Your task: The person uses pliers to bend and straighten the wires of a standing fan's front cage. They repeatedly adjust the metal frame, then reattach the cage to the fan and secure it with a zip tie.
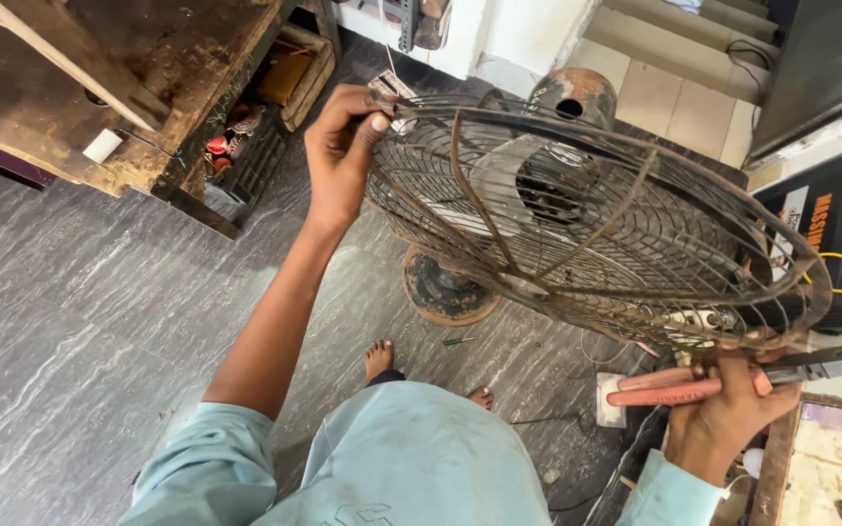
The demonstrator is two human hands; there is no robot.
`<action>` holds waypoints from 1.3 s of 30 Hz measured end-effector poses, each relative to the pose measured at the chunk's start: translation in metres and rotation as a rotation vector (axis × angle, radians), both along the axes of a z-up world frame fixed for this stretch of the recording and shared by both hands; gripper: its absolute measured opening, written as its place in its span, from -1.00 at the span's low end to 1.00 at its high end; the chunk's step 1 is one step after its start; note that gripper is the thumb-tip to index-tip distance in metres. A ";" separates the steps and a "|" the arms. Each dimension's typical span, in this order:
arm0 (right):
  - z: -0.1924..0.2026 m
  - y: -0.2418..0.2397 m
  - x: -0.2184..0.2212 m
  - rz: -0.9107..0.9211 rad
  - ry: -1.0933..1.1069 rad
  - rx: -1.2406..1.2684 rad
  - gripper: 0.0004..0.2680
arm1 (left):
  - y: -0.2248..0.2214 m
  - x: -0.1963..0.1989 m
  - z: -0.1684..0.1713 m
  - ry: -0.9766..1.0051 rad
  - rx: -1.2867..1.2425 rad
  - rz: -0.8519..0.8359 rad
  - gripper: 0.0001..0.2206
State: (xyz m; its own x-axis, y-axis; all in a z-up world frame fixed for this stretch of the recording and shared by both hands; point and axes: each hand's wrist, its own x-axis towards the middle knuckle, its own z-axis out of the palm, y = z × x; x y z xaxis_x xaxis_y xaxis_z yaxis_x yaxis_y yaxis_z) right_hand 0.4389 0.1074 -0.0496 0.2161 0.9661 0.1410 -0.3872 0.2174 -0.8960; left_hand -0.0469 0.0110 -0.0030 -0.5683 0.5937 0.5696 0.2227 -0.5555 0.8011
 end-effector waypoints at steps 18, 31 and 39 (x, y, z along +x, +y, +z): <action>-0.015 -0.008 0.019 0.047 -0.004 0.042 -0.54 | -0.004 -0.021 -0.144 -0.268 -0.331 0.213 -0.66; 0.007 -0.027 0.013 0.015 -0.076 -0.004 -0.60 | -0.009 -0.017 -0.126 -0.330 -0.349 0.092 -0.76; 0.006 -0.023 0.021 0.029 -0.107 -0.073 -0.58 | -0.012 -0.019 -0.097 -0.132 -0.304 0.119 -0.68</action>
State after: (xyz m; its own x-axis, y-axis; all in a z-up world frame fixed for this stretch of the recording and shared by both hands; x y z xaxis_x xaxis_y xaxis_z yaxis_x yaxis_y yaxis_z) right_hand 0.4604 0.0842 -0.0436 0.1750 0.9804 0.0906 -0.2934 0.1397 -0.9457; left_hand -0.0655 -0.0009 -0.1000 -0.7010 0.6498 0.2938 0.1550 -0.2633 0.9522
